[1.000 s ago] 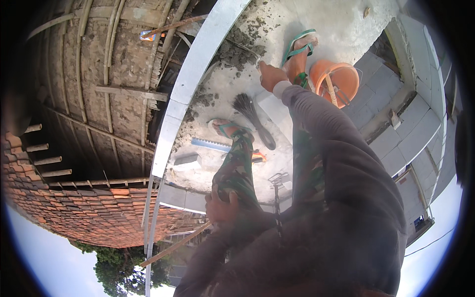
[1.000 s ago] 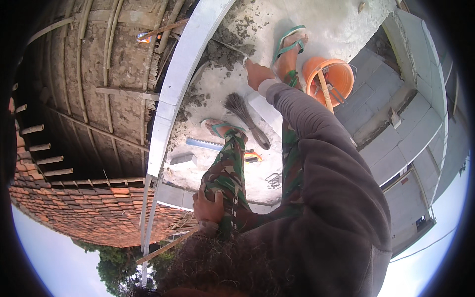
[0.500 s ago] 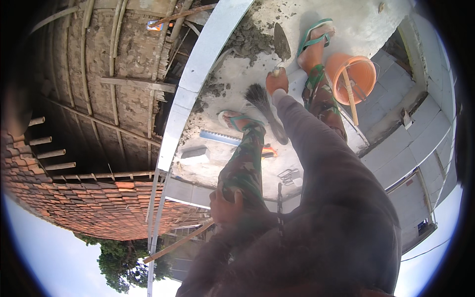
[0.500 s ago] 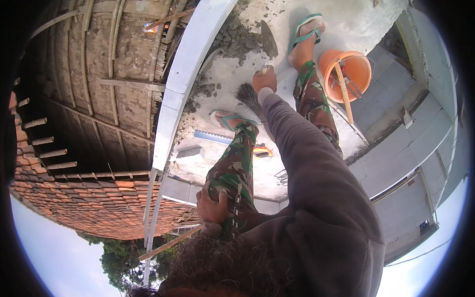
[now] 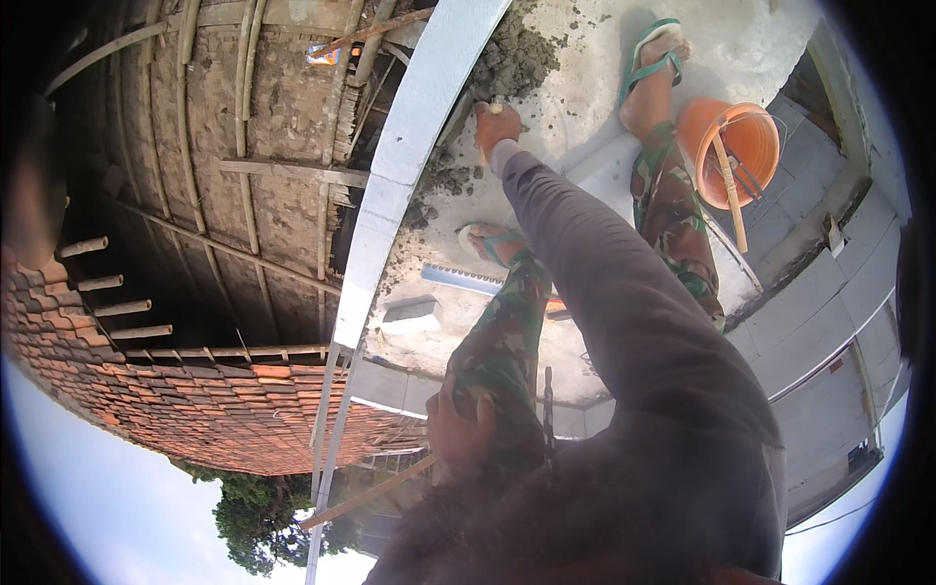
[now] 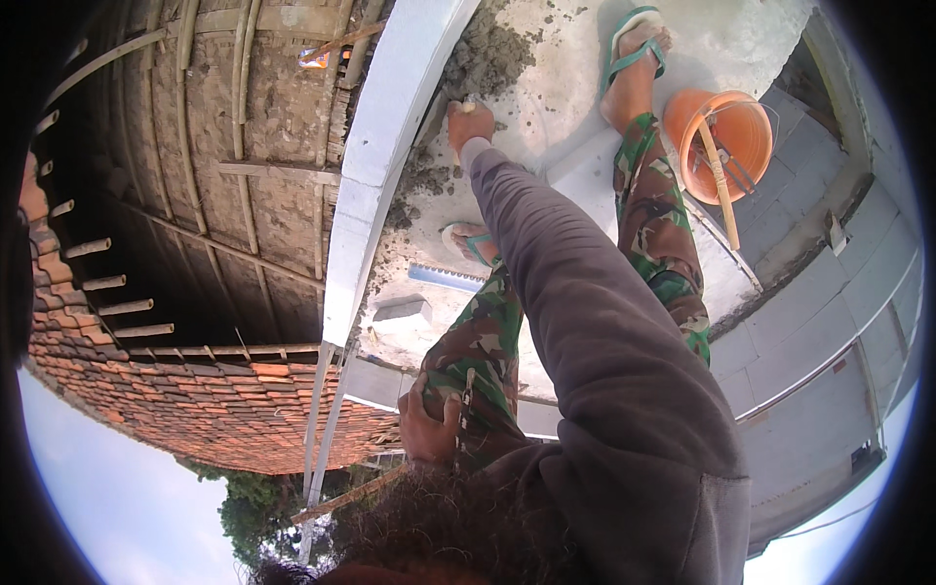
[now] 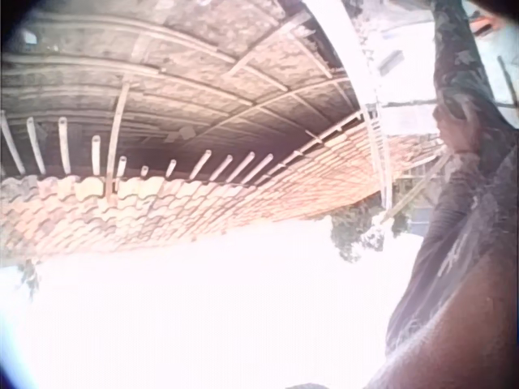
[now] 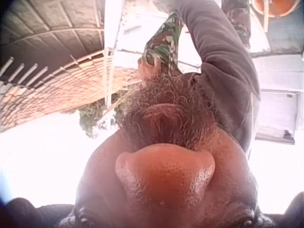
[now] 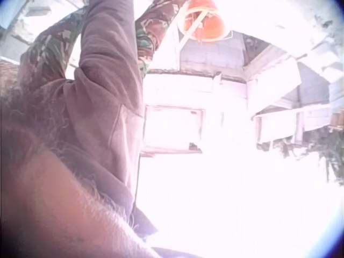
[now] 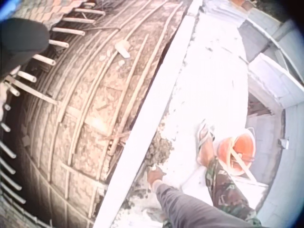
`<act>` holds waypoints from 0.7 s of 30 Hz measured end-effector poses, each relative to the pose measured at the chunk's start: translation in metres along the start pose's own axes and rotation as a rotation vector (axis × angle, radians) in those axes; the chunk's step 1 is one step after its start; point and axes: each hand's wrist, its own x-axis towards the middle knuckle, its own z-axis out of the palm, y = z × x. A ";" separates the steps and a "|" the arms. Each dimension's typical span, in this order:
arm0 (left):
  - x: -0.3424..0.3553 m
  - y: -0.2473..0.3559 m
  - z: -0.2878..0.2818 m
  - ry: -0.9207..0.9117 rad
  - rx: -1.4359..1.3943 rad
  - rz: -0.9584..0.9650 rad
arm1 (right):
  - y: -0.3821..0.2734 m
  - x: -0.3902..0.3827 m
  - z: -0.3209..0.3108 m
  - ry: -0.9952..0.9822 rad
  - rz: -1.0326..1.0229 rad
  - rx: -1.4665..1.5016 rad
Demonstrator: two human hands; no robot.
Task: The person places white blocks to build a wall, using a hammer to tap them into place and applying mortar with a trowel.
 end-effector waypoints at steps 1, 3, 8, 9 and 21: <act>-0.005 -0.002 0.002 0.009 -0.029 -0.021 | -0.017 -0.020 0.002 -0.053 0.053 0.045; -0.006 -0.001 -0.001 0.008 -0.017 -0.002 | -0.029 -0.018 -0.011 -0.094 0.097 0.133; -0.007 0.007 -0.013 -0.039 -0.055 0.007 | -0.063 -0.033 -0.057 -0.121 -0.010 0.079; -0.006 0.007 -0.015 -0.056 -0.061 0.003 | -0.077 -0.040 -0.070 -0.110 -0.036 0.062; 0.044 0.041 0.021 -0.207 0.226 0.355 | -0.340 -0.199 -0.283 -0.173 -0.046 -0.075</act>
